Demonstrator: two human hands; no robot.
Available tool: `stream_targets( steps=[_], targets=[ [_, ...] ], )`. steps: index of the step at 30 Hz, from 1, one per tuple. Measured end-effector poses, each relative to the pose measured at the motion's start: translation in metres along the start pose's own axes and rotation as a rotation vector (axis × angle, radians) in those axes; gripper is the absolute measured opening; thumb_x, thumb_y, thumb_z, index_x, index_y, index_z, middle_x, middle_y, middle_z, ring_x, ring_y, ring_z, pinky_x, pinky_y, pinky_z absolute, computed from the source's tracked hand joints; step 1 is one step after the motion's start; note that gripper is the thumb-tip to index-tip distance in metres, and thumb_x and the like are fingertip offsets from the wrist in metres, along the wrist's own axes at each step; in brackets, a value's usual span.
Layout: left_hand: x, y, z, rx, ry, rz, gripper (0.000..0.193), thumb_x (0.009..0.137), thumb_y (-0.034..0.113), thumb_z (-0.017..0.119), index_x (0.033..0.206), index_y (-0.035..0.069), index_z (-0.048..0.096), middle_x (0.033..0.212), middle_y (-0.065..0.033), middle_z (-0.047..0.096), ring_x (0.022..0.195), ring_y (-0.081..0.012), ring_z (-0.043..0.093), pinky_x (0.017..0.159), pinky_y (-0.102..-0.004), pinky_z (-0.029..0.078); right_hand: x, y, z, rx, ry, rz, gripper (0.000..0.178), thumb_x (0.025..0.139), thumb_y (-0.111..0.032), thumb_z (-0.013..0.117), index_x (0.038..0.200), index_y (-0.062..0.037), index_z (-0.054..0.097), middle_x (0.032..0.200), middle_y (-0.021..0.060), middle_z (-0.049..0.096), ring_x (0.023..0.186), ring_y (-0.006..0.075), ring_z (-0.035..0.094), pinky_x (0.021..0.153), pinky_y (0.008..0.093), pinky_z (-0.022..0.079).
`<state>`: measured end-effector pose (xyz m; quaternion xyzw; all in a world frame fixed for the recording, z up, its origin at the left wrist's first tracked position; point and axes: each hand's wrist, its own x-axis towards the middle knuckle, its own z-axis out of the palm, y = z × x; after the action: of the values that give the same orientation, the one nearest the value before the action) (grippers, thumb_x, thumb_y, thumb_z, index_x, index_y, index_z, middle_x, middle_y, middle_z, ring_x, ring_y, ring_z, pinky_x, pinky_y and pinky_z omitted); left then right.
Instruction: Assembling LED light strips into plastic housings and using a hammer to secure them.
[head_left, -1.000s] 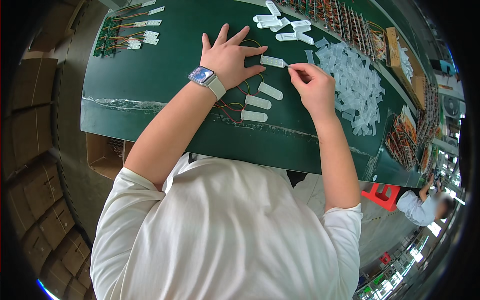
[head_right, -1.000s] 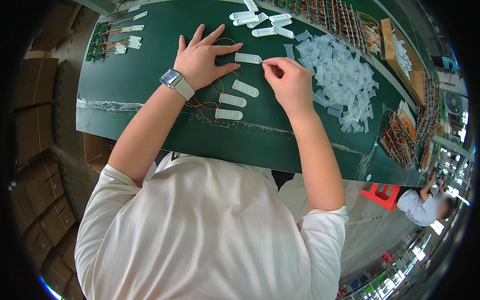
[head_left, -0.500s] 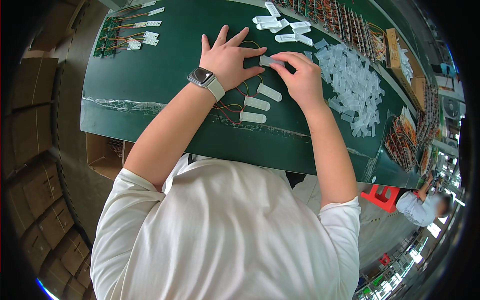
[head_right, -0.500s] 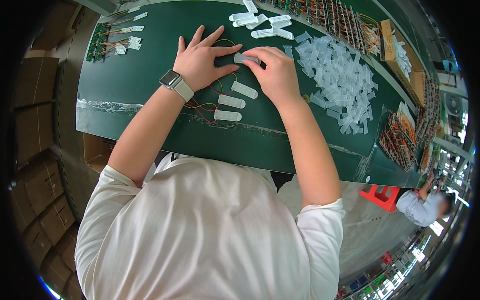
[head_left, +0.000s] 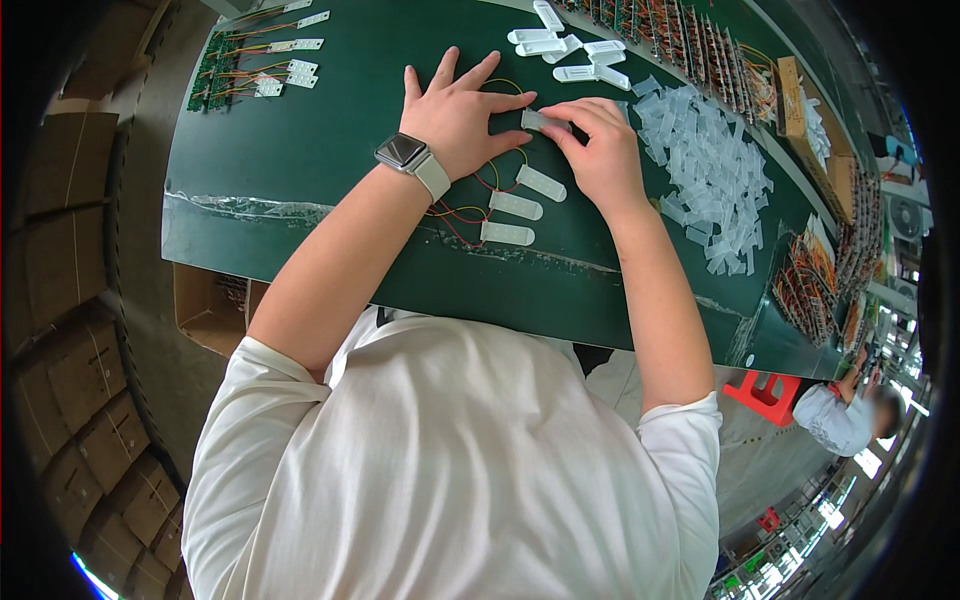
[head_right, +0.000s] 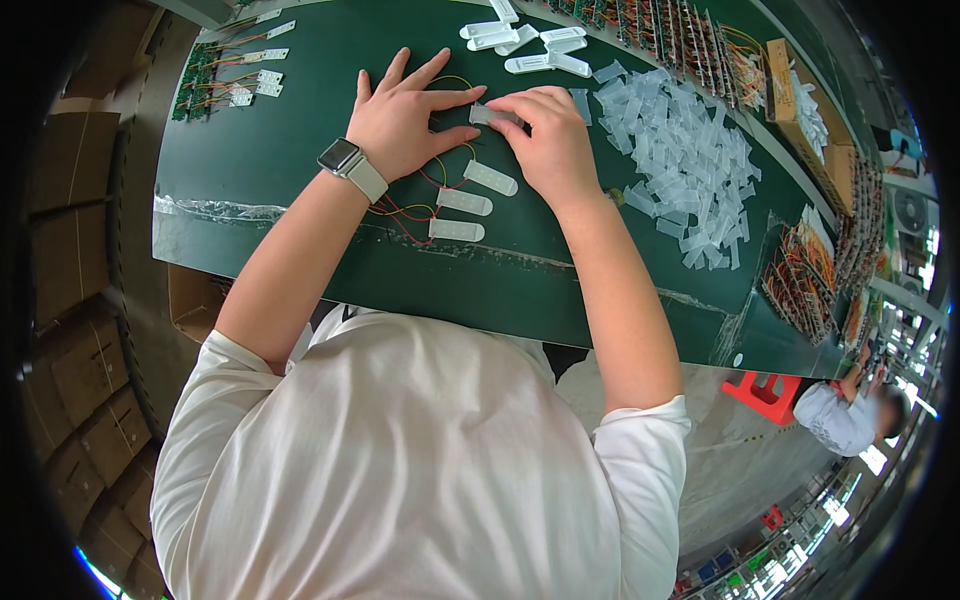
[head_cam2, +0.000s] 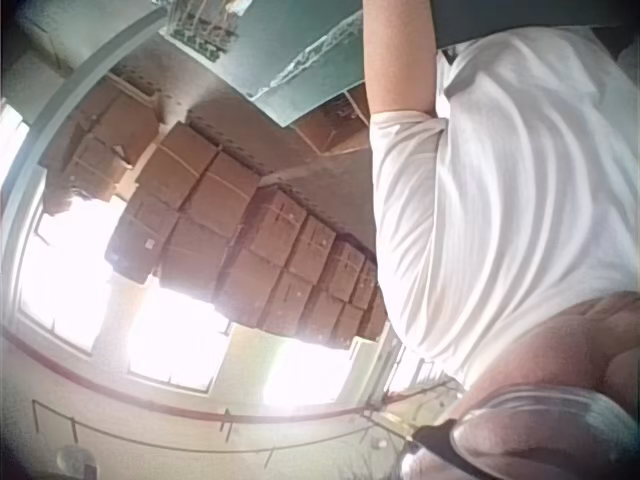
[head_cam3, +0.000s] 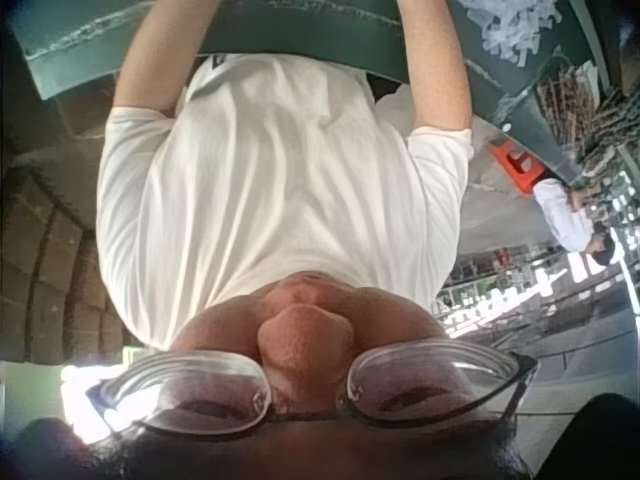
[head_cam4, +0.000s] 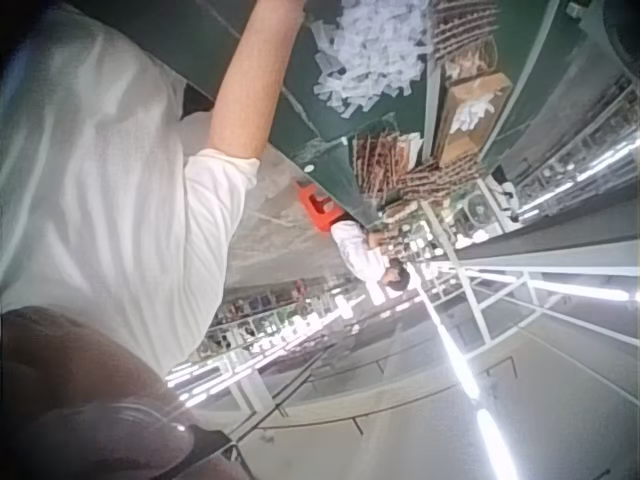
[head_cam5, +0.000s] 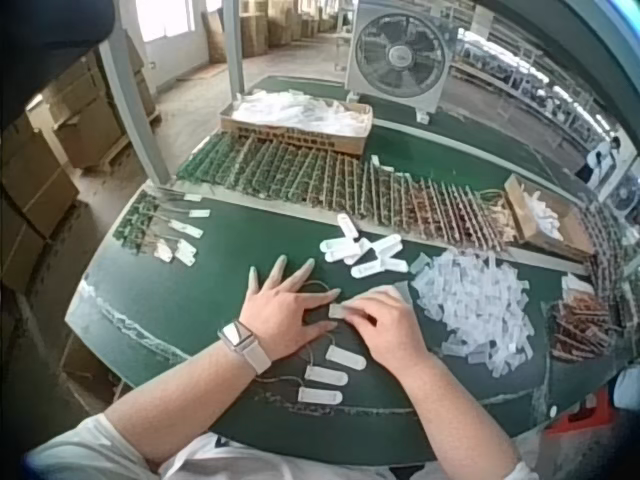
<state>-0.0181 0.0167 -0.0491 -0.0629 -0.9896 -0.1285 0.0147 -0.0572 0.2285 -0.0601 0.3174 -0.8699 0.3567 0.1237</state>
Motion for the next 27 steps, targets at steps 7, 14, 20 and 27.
stream_targets(
  steps=[7,14,20,27],
  targets=[
    [0.0002,-0.0001,0.0001,-0.003,0.002,-0.006,0.053,0.088,0.062,0.075,0.138,0.053,0.065,0.17,0.0019,0.037,0.159,-0.0368,0.026,0.125,-0.0709,0.015,-0.0021,-0.0024,0.0006,-0.005,0.03,0.039,0.021,0.083,-0.013,0.084,0.103,-0.0079,0.08,0.098,0.0063,0.077,0.099,0.026,0.068,0.087,0.0383,0.057],
    [0.0002,0.0007,0.0001,-0.002,0.0,-0.009,0.052,0.087,0.063,0.076,0.137,0.053,0.066,0.17,0.0035,0.037,0.159,-0.0358,0.027,0.125,-0.0711,0.015,-0.0025,-0.0036,0.0021,0.014,0.005,0.021,0.021,0.084,-0.012,0.083,0.104,-0.0071,0.08,0.1,0.0061,0.078,0.1,0.0266,0.068,0.087,0.0384,0.057],
    [0.0,0.0001,0.0014,0.002,0.011,-0.004,0.053,0.087,0.063,0.076,0.138,0.053,0.065,0.17,0.0038,0.037,0.159,-0.0358,0.027,0.125,-0.0714,0.015,-0.0039,-0.0022,0.0021,-0.01,0.002,0.016,0.02,0.084,-0.011,0.082,0.103,-0.0064,0.08,0.102,0.0059,0.078,0.101,0.0265,0.068,0.088,0.0386,0.057],
    [-0.0005,-0.0001,0.0005,0.001,0.009,-0.006,0.053,0.087,0.063,0.076,0.138,0.053,0.065,0.17,0.0032,0.037,0.159,-0.036,0.027,0.125,-0.0713,0.016,-0.0033,-0.0025,0.0019,0.069,-0.015,0.063,0.018,0.085,-0.009,0.081,0.103,-0.0072,0.08,0.103,0.0058,0.078,0.098,0.0264,0.07,0.087,0.0383,0.058]
  ],
)
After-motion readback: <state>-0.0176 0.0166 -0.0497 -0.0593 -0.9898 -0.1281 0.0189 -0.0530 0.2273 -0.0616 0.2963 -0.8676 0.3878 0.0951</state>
